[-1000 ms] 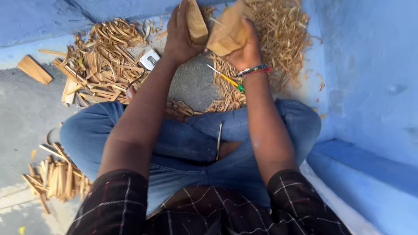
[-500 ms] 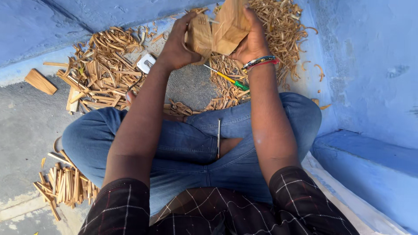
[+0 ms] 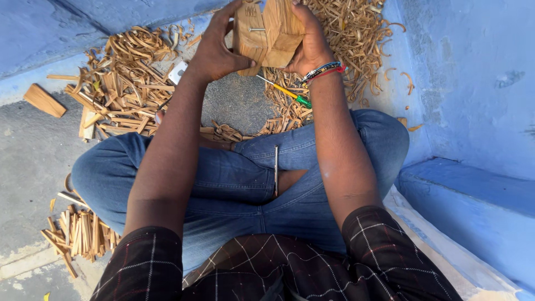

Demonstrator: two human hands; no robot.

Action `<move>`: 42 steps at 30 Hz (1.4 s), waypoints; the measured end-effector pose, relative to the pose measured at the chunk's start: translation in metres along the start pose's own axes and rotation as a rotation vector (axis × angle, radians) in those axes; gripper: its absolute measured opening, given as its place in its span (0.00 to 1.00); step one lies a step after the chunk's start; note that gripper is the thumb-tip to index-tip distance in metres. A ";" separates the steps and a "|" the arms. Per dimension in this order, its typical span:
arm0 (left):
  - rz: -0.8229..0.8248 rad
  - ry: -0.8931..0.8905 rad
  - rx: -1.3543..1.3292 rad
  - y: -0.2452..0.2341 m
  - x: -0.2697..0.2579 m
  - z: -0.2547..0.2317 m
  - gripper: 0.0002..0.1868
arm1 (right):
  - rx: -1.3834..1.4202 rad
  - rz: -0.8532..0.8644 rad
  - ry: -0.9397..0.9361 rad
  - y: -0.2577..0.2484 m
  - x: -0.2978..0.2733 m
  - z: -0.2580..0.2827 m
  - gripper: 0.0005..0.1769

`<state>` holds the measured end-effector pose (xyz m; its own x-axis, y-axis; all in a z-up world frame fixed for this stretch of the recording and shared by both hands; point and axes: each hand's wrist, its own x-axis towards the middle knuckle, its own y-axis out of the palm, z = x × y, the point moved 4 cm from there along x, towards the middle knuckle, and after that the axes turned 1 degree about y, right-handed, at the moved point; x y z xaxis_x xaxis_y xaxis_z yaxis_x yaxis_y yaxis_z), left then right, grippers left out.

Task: The person carves and marks a wooden block while sitting on a floor covered in wood shavings. They mark the wood with a measuring tape and then use a small hand tool to scrape and shape the block before placing it into a white bag.

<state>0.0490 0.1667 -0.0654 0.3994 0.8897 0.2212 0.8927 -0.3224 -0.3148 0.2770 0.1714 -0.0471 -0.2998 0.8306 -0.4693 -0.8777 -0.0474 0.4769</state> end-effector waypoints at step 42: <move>-0.456 -0.120 0.924 -0.013 -0.039 0.146 0.07 | 0.002 0.432 -0.113 0.033 -0.014 -0.061 0.48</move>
<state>-0.0087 0.1830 -0.2046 -0.0046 0.9077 0.4195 0.4257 0.3814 -0.8206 0.2292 0.1242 -0.0703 -0.5963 0.7901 -0.1422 -0.6797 -0.4026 0.6131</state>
